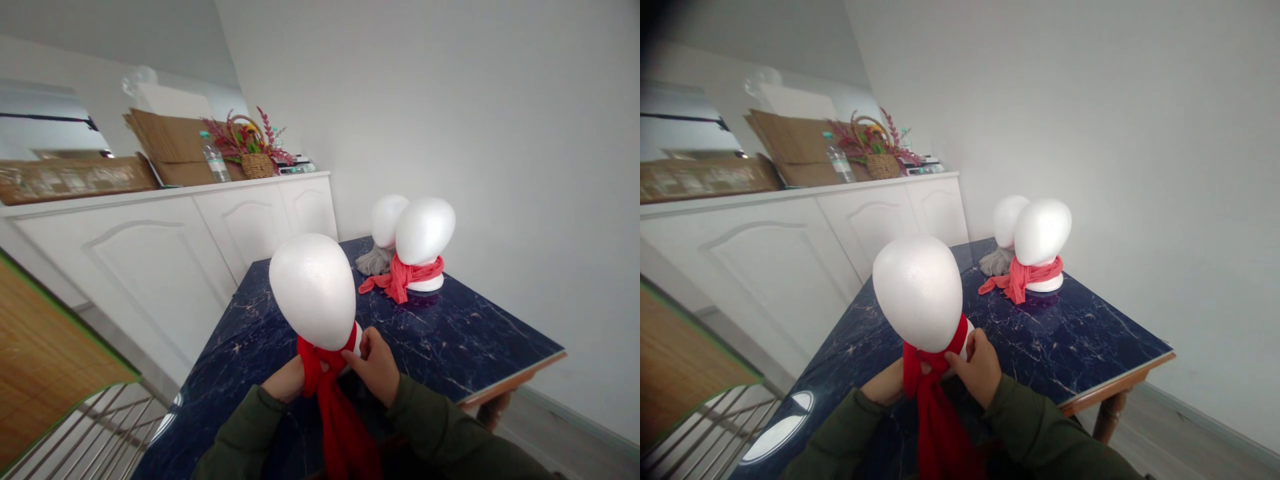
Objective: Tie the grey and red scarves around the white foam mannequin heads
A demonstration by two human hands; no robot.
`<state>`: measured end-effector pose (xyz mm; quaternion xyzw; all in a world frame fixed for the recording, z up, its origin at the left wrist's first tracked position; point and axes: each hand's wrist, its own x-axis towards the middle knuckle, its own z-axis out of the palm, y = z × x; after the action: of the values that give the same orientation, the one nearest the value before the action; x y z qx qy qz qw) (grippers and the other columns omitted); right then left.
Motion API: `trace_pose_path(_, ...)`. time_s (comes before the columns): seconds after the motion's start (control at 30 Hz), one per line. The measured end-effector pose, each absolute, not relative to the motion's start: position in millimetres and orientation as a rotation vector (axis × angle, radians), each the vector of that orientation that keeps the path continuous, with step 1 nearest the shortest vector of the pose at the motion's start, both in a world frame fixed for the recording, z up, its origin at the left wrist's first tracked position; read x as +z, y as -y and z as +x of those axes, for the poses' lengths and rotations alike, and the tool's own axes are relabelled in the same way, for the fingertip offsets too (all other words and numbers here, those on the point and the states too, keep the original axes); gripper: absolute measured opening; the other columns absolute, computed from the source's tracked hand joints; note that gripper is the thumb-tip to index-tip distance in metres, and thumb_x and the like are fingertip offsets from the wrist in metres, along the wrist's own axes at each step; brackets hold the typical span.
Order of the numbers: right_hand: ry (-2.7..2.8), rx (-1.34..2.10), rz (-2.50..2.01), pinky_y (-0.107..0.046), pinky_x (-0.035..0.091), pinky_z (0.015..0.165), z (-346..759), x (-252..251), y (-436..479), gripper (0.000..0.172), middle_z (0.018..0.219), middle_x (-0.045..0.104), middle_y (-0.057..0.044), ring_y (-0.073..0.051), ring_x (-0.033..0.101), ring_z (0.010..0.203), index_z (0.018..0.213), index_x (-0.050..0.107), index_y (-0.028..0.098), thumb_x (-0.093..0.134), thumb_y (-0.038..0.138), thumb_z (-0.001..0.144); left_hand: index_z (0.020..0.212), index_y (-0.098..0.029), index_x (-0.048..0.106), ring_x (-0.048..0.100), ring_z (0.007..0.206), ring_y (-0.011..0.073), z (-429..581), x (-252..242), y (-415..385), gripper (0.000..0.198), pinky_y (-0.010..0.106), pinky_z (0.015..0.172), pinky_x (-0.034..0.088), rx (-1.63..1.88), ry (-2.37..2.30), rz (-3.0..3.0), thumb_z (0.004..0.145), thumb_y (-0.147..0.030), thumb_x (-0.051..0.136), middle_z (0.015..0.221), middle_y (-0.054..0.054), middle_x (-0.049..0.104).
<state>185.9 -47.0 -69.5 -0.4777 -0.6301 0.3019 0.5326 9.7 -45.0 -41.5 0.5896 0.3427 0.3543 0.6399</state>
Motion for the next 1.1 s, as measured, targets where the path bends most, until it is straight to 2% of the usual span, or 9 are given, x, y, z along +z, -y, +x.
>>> trace_pose_path(0.13, 1.902, 0.407, -0.908, -0.022, 0.025, 0.048, 184.4, -69.7, 61.3, 0.032, 0.053, 0.04, 0.005, -0.008, 0.037, 0.049, 0.059, 0.04, 0.017, 0.059, 0.041, 0.07, 0.098, -0.012, 0.06, 0.059, 0.075, 0.022, 14.7, -40.6, 49.3, 0.031, 0.034, 0.071, 0.048, 0.775, -0.803, 1.247, 0.069, -0.024, 0.059, 0.081, 0.009, 0.066)
trace_pose_path(0.27, 2.142, 0.236, -0.84, -0.024, 0.026, 0.05, 166.2, -72.9, 70.1, 0.043, 0.06, 0.053, 0.002, -0.011, 0.048, 0.054, 0.064, 0.049, 0.018, 0.064, 0.058, 0.058, 0.098, -0.014, 0.061, 0.056, 0.088, 0.0228, 20.5, -41.0, 53.3, 0.03, 0.031, 0.076, 0.046, 0.795, -0.798, 1.266, 0.069, -0.021, 0.059, 0.084, 0.007, 0.065)
trace_pose_path(0.33, 2.106, 0.164, -0.959, -0.025, 0.026, 0.051, 157.1, -74.9, 70.6, 0.039, 0.061, 0.055, 0.001, -0.012, 0.05, 0.056, 0.063, 0.05, 0.018, 0.064, 0.054, 0.061, 0.095, -0.015, 0.062, 0.056, 0.089, 0.0226, 21.9, -42.8, 54.6, 0.027, 0.03, 0.075, 0.046, 0.746, -0.807, 1.253, 0.07, -0.023, 0.059, 0.08, 0.006, 0.065)
trace_pose_path(0.47, 2.051, 0.087, -1.072, -0.025, 0.025, 0.051, 151.1, -76.9, 70.3, 0.015, 0.057, 0.054, 0.002, -0.011, 0.048, 0.053, 0.061, 0.048, 0.018, 0.056, 0.028, 0.07, 0.091, -0.015, 0.063, 0.057, 0.084, 0.0203, 22.2, -46.6, 54.7, 0.023, 0.029, 0.075, 0.045, 0.757, -0.779, 1.2, 0.071, -0.026, 0.058, 0.076, 0.006, 0.065)
trace_pose_path(0.57, 2.02, 0.124, -1.052, -0.025, 0.025, 0.051, 157.1, -75.1, 70.9, 0.013, 0.056, 0.05, 0.002, -0.01, 0.044, 0.052, 0.058, 0.045, 0.017, 0.051, 0.019, 0.069, 0.082, -0.015, 0.064, 0.057, 0.074, 0.0166, 19.9, -46.5, 53.0, 0.016, 0.027, 0.071, 0.044, 0.828, -0.807, 1.16, 0.069, -0.025, 0.061, 0.069, 0.004, 0.063)
trace_pose_path(0.7, 1.931, 0.303, -0.954, -0.023, 0.029, 0.054, 170.5, -66.3, 70.8, 0.016, 0.059, 0.046, 0.0, -0.01, 0.043, 0.057, 0.057, 0.046, 0.017, 0.046, 0.017, 0.073, 0.079, -0.015, 0.063, 0.056, 0.063, 0.0132, 12.6, -41.4, 50.3, 0.013, 0.026, 0.07, 0.043, 0.835, -0.848, 1.097, 0.07, -0.024, 0.061, 0.06, 0.001, 0.061)
trace_pose_path(0.87, 1.692, 0.768, -0.755, -0.025, 0.037, 0.065, 179.3, -57.9, 62.6, 0.018, 0.071, 0.051, -0.003, -0.013, 0.047, 0.07, 0.067, 0.058, 0.017, 0.044, 0.021, 0.077, 0.099, -0.015, 0.059, 0.059, 0.082, 0.0173, -2.5, -34.1, 45.5, 0.031, 0.03, 0.08, 0.041, 0.873, -0.702, 0.97, 0.07, -0.026, 0.062, 0.091, 0.008, 0.064)
trace_pose_path(1.0, 1.34, 1.415, -0.67, -0.022, 0.035, 0.054, 176.5, -65.2, 53.2, 0.018, 0.075, 0.053, -0.002, -0.011, 0.047, 0.063, 0.071, 0.055, 0.016, 0.05, 0.034, 0.072, 0.078, -0.012, 0.063, 0.057, 0.059, 0.0114, -11.6, -32.6, 41.3, 0.014, 0.022, 0.061, 0.044, 0.89, -0.768, 0.911, 0.068, -0.023, 0.061, 0.066, 0.004, 0.063)
trace_pose_path(1.1, 1.116, 1.73, -0.64, -0.019, 0.029, 0.045, 173.7, -69.9, 50.7, 0.024, 0.064, 0.052, 0.0, -0.01, 0.045, 0.054, 0.075, 0.05, 0.017, 0.052, 0.04, 0.068, 0.058, -0.011, 0.059, 0.044, 0.041, 0.0064, -15.2, -34.2, 39.1, 0.016, 0.017, 0.041, 0.034, 0.875, -0.746, 0.938, 0.067, -0.024, 0.061, 0.044, -0.001, 0.052)
